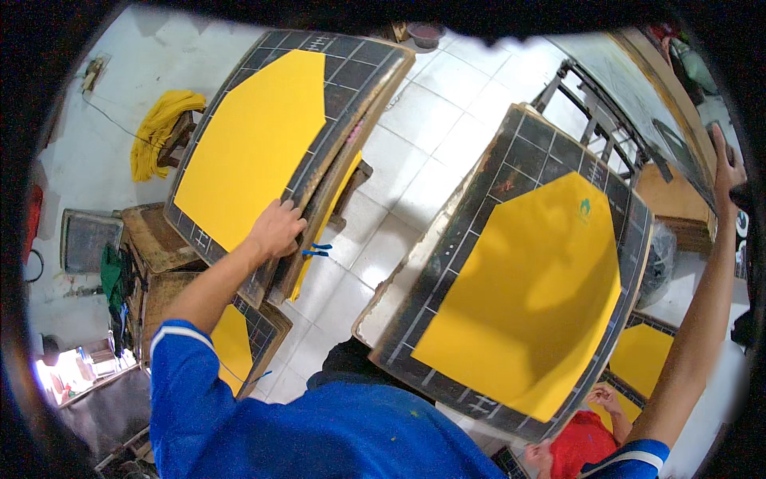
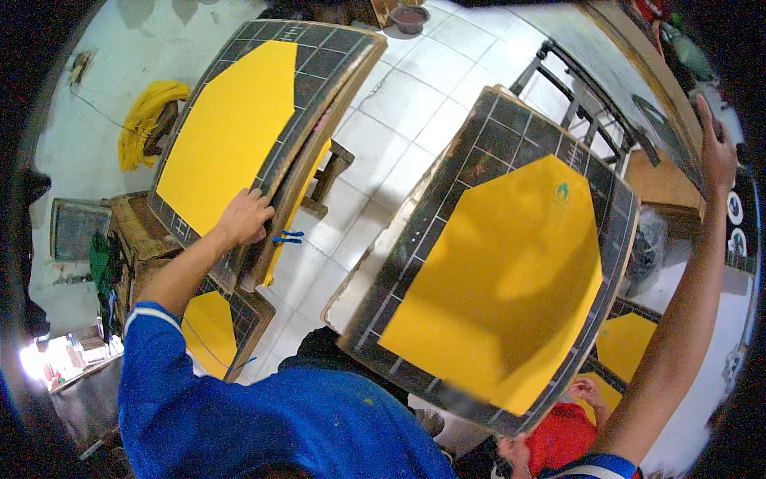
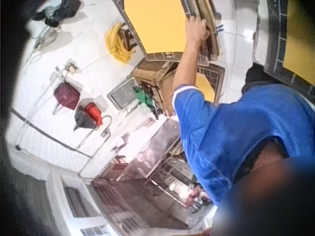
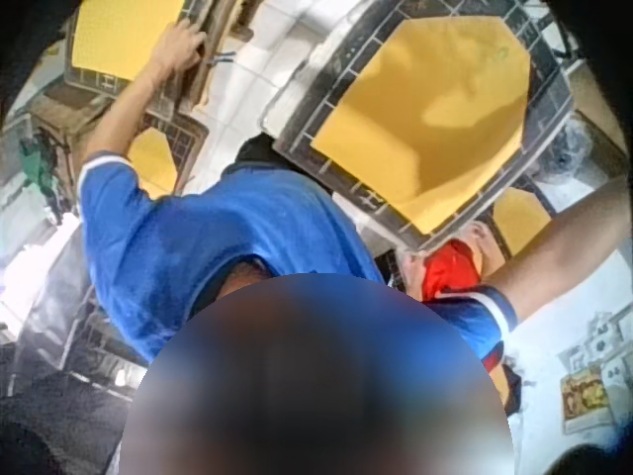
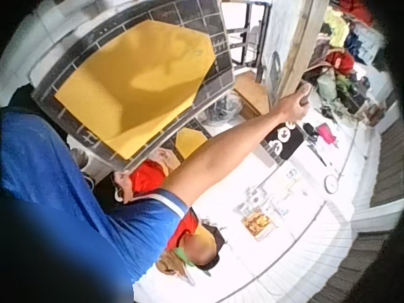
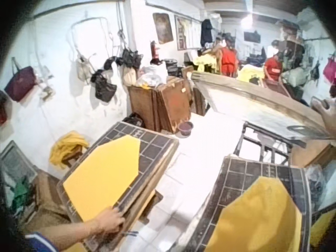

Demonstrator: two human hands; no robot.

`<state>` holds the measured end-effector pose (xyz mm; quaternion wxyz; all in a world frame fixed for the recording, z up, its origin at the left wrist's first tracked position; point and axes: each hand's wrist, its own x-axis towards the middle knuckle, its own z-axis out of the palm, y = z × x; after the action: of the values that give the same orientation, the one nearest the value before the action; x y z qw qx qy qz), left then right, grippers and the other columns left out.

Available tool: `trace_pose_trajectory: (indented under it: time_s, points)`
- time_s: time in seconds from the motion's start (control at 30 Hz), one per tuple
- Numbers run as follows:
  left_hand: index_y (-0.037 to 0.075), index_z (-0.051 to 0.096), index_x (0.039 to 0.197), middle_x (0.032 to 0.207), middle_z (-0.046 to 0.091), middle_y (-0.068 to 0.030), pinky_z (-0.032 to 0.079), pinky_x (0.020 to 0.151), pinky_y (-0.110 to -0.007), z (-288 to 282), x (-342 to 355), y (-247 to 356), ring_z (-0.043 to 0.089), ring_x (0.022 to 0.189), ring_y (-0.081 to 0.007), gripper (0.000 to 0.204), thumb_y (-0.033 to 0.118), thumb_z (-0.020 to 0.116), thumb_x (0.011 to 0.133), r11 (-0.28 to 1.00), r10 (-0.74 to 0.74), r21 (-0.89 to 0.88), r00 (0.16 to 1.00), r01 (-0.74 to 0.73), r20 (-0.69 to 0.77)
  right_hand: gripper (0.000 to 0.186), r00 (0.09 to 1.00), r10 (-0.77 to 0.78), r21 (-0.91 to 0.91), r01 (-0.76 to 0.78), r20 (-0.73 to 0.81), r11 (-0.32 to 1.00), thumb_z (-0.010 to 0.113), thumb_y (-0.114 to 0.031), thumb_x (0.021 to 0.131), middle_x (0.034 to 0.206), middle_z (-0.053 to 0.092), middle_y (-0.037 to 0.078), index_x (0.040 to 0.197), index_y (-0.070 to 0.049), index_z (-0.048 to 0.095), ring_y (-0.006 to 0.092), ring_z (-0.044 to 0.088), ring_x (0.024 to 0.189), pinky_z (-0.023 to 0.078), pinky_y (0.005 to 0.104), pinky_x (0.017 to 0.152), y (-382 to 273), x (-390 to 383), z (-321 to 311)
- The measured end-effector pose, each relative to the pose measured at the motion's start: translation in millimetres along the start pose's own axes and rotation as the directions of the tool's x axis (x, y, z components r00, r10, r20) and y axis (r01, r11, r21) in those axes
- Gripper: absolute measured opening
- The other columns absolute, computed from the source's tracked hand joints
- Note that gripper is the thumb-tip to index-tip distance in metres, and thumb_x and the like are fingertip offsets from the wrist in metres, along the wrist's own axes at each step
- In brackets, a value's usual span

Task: The person repeatedly aligns a screen-printing frame over a yellow fabric piece and uses a green squeegee to pull ink across the screen. The person then lifts the frame, places it aside, and repeats the cycle on the same fabric piece.

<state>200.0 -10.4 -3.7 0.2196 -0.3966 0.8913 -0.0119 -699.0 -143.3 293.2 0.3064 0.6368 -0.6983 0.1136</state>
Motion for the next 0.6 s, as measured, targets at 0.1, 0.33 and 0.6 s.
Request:
trace_pose_trajectory:
  time_s: [0.1, 0.33, 0.6]
  points:
    - [0.013, 0.074, 0.085, 0.091, 0.069, -0.0065, 0.05, 0.087, -0.04, -27, 26, 10, 0.064, 0.1, -0.0252, 0.021, 0.029, 0.077, 0.071, 0.995, 0.081, 0.059, 0.997, -0.081, -0.007, 0.055, 0.993, 0.119, -0.059, -0.119, 0.009, 0.991, 0.058, -0.047, 0.099, 0.131, 0.067, 0.016, 0.151, -0.03, 0.055, 0.0307, 0.067, 0.118, 0.052, 0.0439, 0.102, -35, -15, -21]
    - [0.012, 0.075, 0.108, 0.091, 0.074, -0.0126, 0.056, 0.083, -0.048, -83, 97, 189, 0.07, 0.091, -0.0333, 0.035, 0.036, 0.079, 0.083, 0.856, 0.183, -0.417, 0.934, -0.305, -0.308, 0.087, 0.933, 0.36, 0.161, -0.353, -0.016, 0.922, 0.057, -0.089, 0.081, 0.117, 0.075, 0.021, 0.124, -0.015, 0.074, 0.039, 0.07, 0.114, 0.051, 0.0483, 0.098, -97, -40, -56]
    - [-0.003, 0.056, 0.139, 0.126, 0.068, -0.0265, 0.052, 0.098, -0.052, 63, -96, 103, 0.065, 0.111, -0.0471, 0.059, 0.024, 0.074, 0.09, 0.205, -0.978, -0.713, 0.175, 0.671, -0.116, 0.082, 0.934, 0.358, 0.26, -0.349, 0.013, 0.9, 0.058, -0.086, 0.083, 0.109, 0.075, 0.02, 0.112, -0.012, 0.076, 0.04, 0.071, 0.108, 0.053, 0.0483, 0.094, -121, -53, -70]
